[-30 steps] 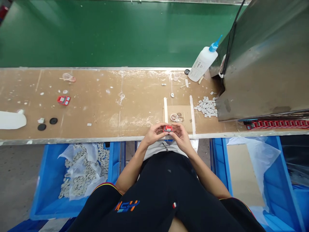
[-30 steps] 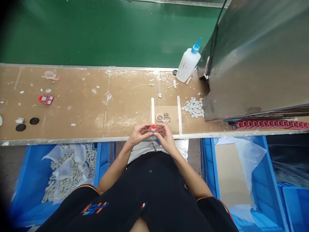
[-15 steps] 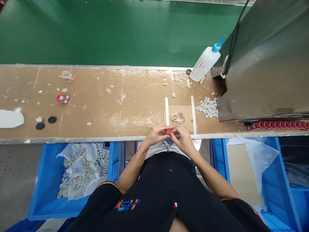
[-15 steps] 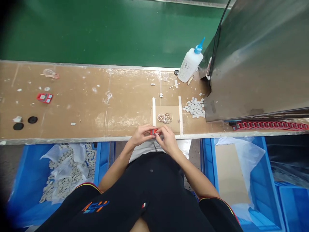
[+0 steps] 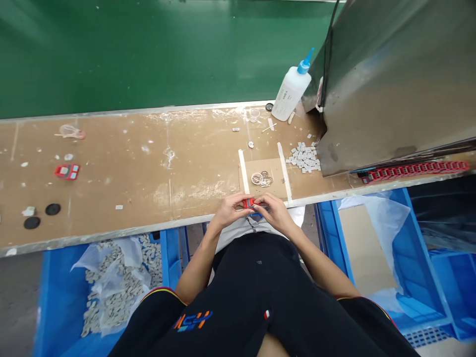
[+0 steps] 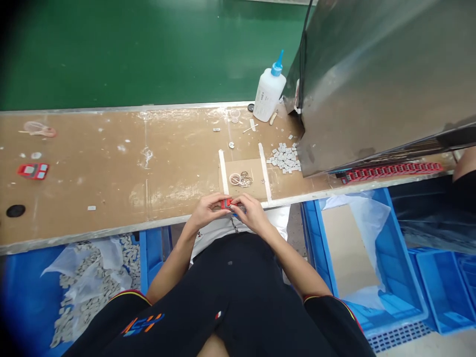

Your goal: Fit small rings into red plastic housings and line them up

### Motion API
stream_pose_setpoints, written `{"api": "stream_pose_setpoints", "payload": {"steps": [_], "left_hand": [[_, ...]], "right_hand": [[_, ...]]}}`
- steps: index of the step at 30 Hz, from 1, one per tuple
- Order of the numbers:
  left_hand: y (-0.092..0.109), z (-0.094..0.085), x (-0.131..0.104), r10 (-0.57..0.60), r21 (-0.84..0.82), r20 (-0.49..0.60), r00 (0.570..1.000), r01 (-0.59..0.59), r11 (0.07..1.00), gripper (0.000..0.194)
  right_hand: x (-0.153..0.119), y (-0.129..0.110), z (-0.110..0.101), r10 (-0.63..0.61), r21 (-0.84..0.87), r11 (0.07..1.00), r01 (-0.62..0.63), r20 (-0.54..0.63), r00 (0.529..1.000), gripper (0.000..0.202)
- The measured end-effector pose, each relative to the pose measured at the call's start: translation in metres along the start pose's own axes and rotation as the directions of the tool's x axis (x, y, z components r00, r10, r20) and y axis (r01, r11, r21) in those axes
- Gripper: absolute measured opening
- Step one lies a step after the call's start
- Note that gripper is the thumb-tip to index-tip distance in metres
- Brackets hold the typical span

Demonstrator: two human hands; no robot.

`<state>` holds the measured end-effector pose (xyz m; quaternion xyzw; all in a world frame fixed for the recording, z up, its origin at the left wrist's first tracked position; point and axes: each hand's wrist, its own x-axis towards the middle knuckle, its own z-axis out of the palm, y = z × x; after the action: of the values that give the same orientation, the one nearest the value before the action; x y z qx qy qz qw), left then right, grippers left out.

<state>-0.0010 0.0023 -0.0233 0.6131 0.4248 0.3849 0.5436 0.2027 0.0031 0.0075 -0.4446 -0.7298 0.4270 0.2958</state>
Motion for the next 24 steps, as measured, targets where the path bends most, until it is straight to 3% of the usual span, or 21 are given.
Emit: {"api": "stream_pose_setpoints", "payload": {"steps": [6, 11, 19, 24], "left_hand": [[-0.006, 0.002, 0.001, -0.123, -0.116, -0.005, 0.992, 0.121, 0.986, 0.055], [-0.004, 0.000, 0.001, -0.117, -0.089, -0.009, 0.993, 0.115, 0.989, 0.055], [-0.001, -0.006, 0.003, -0.152, -0.030, 0.017, 0.988, 0.152, 0.988, 0.051], [0.007, -0.011, 0.006, -0.118, 0.036, 0.082, 0.990, 0.115, 0.993, 0.045]], "right_hand": [[-0.006, -0.001, 0.002, 0.109, 0.126, 0.986, -0.107, -0.006, 0.994, 0.024], [-0.006, 0.000, 0.005, 0.155, 0.218, 0.964, -0.151, -0.001, 0.988, 0.022], [-0.005, 0.001, 0.010, 0.139, 0.136, 0.982, -0.131, -0.051, 0.989, 0.008], [-0.023, -0.006, 0.021, 0.143, 0.072, 0.989, -0.131, -0.188, 0.972, 0.012]]}}
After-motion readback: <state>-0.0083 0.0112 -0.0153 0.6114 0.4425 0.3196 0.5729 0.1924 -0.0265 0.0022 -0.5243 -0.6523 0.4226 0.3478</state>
